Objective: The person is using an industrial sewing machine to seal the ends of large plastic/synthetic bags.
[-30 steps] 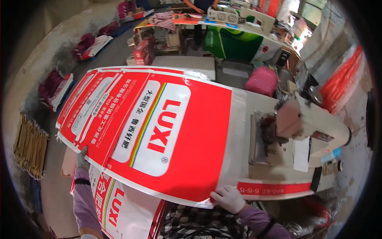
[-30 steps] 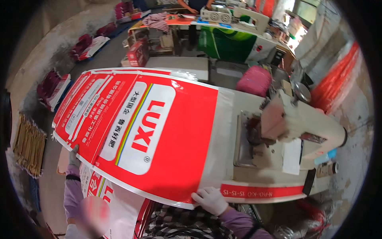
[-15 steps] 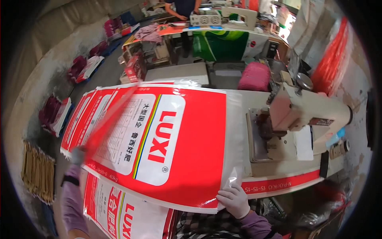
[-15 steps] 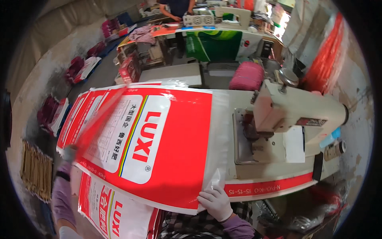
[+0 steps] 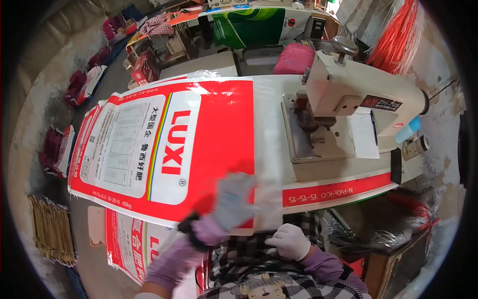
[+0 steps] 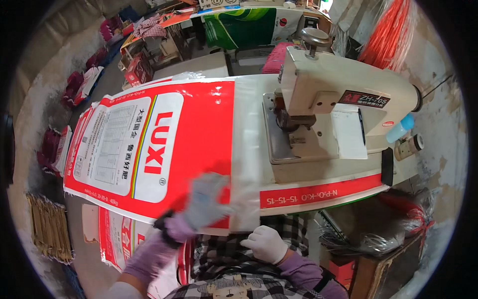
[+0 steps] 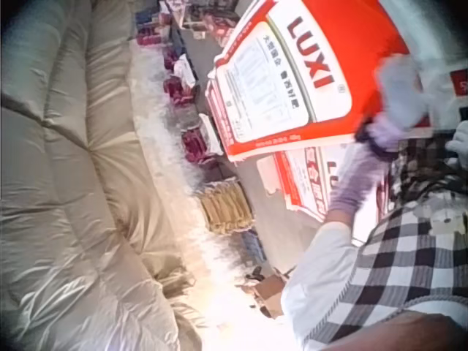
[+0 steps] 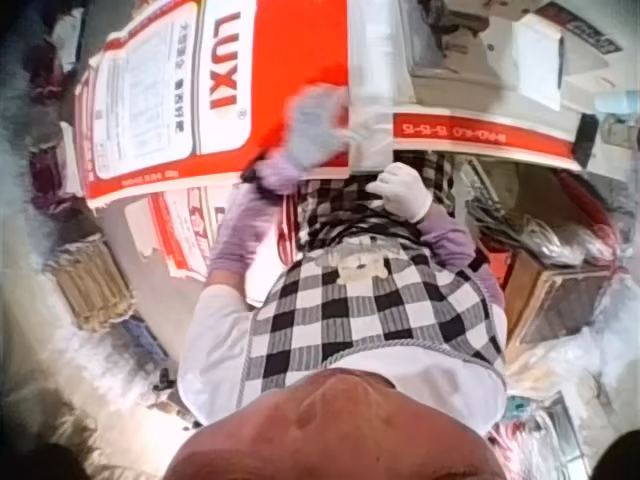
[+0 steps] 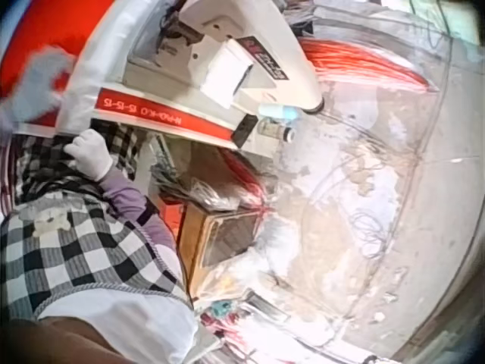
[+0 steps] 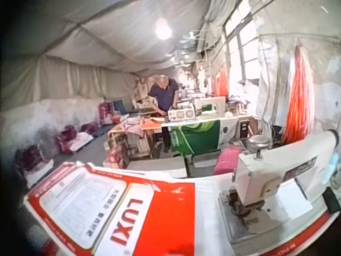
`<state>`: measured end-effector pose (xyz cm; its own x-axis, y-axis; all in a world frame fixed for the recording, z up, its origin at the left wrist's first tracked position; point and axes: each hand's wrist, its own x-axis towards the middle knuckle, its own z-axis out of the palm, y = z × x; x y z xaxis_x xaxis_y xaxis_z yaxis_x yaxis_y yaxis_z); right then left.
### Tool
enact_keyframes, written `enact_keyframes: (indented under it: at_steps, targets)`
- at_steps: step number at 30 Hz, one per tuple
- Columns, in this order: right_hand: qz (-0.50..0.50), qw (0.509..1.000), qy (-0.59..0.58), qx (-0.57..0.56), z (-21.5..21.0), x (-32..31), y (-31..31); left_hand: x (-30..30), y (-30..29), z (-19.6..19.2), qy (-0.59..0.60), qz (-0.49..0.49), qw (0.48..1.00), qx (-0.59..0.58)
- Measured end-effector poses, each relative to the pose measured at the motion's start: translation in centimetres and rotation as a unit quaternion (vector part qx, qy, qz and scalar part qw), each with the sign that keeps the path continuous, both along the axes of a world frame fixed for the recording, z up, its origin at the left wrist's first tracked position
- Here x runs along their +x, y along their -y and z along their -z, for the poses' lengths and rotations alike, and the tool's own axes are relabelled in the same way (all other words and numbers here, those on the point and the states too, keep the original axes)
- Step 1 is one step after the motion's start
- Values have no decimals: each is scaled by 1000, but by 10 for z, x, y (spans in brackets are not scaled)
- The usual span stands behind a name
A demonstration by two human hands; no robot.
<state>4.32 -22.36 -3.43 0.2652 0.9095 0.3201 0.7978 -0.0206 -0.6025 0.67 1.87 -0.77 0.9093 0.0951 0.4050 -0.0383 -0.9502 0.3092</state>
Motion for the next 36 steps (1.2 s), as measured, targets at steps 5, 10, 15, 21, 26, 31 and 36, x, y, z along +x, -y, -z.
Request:
enact_keyframes:
  at_steps: [5,10,15,21,26,31,36]
  targets:
    - [116,992,-26,51,-15,23,28,39,35,17,-271,-53,961,-28]
    - [307,898,-286,135,-36,60,-8,21,17,17,-181,-63,926,-324]
    - [244,949,-198,-13,-10,71,-62,13,23,6,-165,-92,914,-358]
    - [294,942,-102,129,-5,60,-58,7,16,-17,21,-115,856,-503]
    - [297,953,-23,64,5,60,-39,2,20,-44,74,-127,821,-551]
    - [103,923,-341,143,-62,62,-76,1,35,-58,1,-92,801,-591]
    - [58,874,-471,104,-36,26,-102,-22,18,0,37,-206,719,-663]
